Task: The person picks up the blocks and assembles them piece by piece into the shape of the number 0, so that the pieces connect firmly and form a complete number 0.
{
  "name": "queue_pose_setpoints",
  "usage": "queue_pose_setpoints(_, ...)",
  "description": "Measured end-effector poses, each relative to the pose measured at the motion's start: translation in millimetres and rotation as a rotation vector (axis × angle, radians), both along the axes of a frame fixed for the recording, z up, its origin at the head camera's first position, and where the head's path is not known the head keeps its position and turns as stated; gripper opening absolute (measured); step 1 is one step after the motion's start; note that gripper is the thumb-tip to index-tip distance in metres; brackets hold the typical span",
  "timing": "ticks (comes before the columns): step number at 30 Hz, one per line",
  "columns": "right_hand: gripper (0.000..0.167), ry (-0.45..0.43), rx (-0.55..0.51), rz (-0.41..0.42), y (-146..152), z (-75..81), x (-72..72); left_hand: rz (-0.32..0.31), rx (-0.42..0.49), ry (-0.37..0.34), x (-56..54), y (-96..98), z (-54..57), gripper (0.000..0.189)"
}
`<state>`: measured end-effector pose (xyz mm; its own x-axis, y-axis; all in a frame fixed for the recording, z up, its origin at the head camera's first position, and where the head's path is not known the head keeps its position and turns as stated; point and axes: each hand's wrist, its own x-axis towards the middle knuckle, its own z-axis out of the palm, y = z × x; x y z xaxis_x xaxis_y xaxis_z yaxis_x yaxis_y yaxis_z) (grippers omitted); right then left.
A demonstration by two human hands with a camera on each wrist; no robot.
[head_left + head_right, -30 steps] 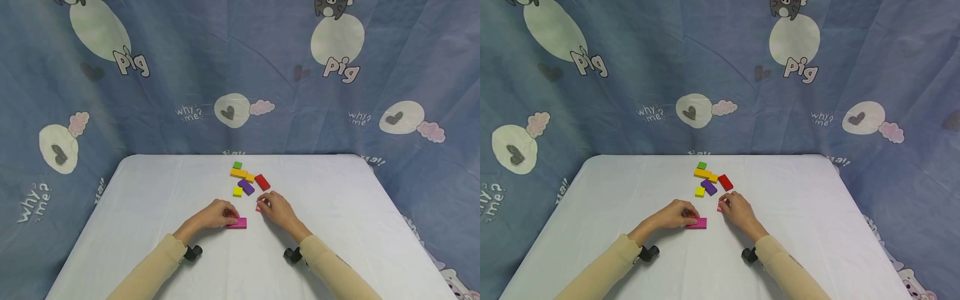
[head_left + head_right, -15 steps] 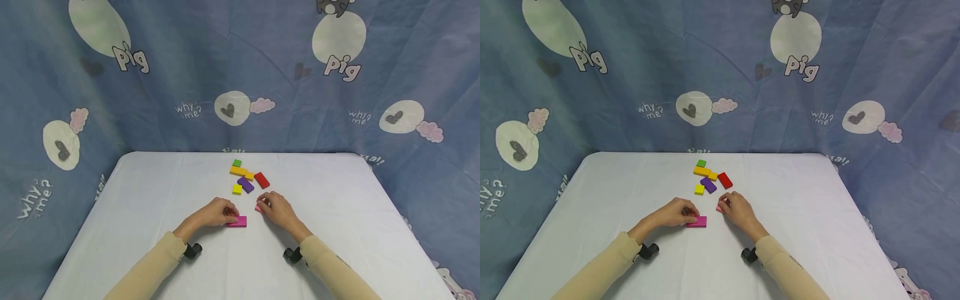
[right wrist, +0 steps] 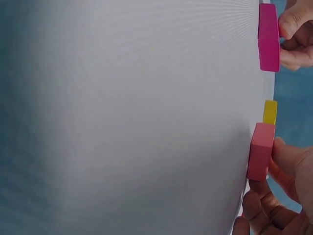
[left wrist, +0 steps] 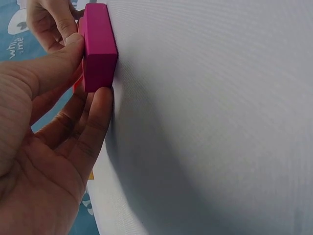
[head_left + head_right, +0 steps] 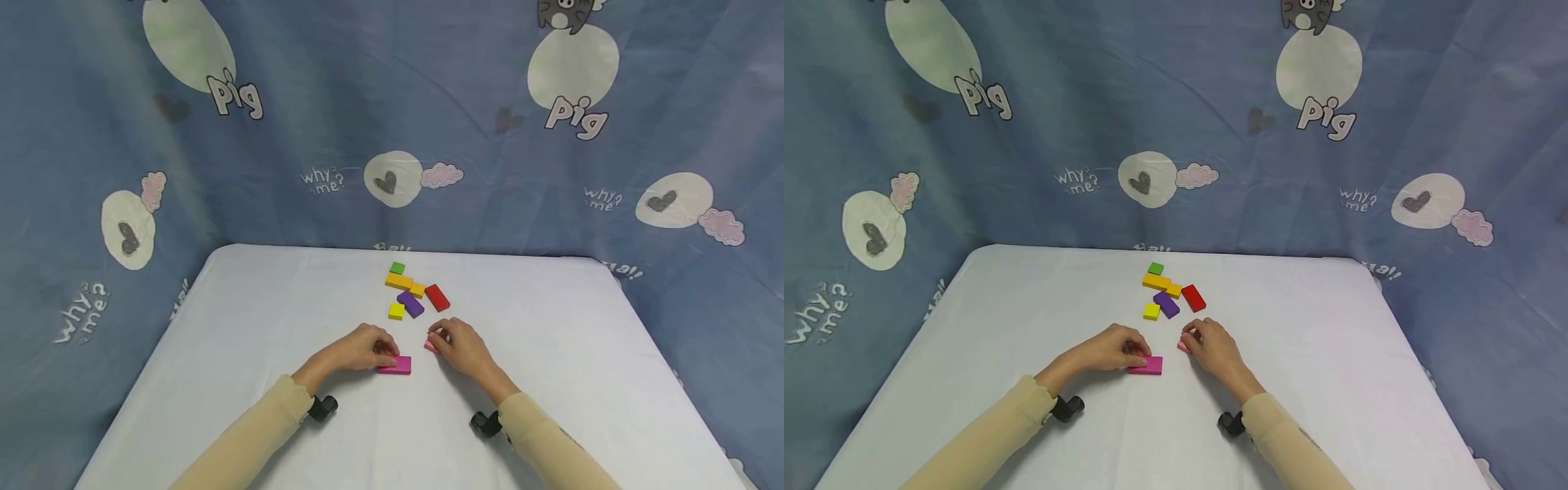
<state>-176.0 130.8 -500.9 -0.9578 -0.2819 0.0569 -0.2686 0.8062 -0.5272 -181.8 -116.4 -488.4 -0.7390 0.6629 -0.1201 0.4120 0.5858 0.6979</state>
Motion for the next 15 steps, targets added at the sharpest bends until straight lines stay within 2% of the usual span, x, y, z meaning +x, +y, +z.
queue_pose_setpoints(10,0.018,0.014,-0.027,0.029,0.7,-0.2,4.2,-0.002,0.005,-0.003,0.8,0.6,1.3,0.009)
queue_pose_setpoints(15,0.017,0.002,-0.023,0.013,1.2,-1.4,7.3,-0.002,0.005,-0.021,1.3,2.2,0.5,0.008)
